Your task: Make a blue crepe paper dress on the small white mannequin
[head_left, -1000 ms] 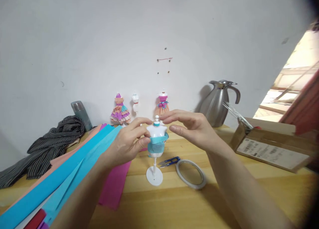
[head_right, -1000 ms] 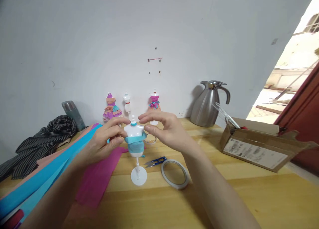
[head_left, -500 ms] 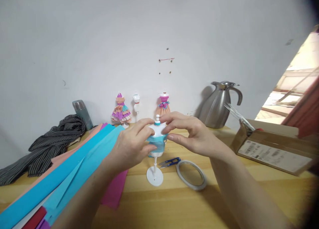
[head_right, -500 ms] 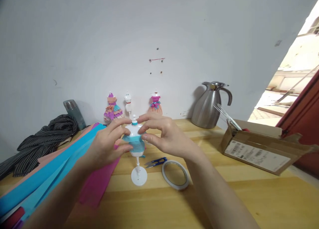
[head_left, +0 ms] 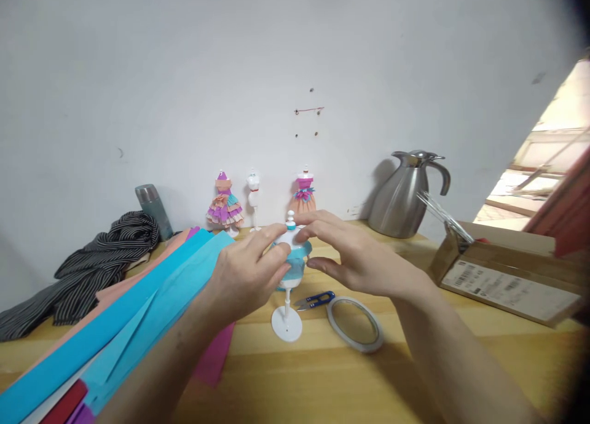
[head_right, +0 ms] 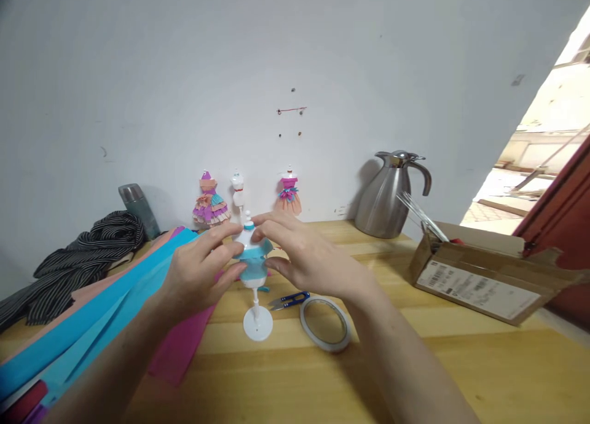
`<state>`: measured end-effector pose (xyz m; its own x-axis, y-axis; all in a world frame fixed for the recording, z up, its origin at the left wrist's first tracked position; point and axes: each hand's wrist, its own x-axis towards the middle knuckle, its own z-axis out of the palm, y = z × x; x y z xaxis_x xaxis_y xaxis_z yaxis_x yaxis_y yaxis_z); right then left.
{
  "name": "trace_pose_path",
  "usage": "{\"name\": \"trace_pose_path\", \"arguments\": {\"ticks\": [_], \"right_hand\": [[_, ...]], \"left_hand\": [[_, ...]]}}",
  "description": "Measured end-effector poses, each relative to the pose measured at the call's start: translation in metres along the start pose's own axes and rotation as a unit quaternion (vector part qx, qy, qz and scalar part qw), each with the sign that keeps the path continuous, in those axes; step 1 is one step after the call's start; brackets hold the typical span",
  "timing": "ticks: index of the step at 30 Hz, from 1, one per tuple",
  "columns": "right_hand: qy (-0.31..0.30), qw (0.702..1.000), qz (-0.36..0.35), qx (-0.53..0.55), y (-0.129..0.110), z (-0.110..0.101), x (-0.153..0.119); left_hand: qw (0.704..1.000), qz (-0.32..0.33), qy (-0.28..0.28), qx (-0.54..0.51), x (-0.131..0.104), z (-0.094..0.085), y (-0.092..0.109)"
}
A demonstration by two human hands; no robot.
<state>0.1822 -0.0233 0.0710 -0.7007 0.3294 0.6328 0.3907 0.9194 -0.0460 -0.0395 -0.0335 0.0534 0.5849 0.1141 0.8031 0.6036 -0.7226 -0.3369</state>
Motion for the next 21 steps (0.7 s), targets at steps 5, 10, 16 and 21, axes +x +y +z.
{"name": "trace_pose_path", "arguments": {"ticks": [5, 10, 16, 21], "right_hand": [[0.002, 1.000, 0.002, -0.002, -0.0013, 0.0002, 0.0006], [0.015, 1.000, 0.009, 0.016, -0.0020, -0.0048, 0.0007], [0.044, 0.997, 0.040, 0.039, -0.0041, -0.0055, 0.0015], [0.055, 0.997, 0.044, 0.044, -0.0057, 0.0003, 0.0043]], "left_hand": [[1.000, 0.019, 0.015, 0.006, 0.0001, -0.0002, 0.0010], [0.991, -0.075, 0.058, -0.097, -0.0020, -0.0025, -0.0021], [0.974, -0.133, 0.042, -0.177, -0.0024, -0.0015, -0.0048], [0.983, -0.087, 0.030, -0.160, -0.0014, 0.0016, -0.0029]]}}
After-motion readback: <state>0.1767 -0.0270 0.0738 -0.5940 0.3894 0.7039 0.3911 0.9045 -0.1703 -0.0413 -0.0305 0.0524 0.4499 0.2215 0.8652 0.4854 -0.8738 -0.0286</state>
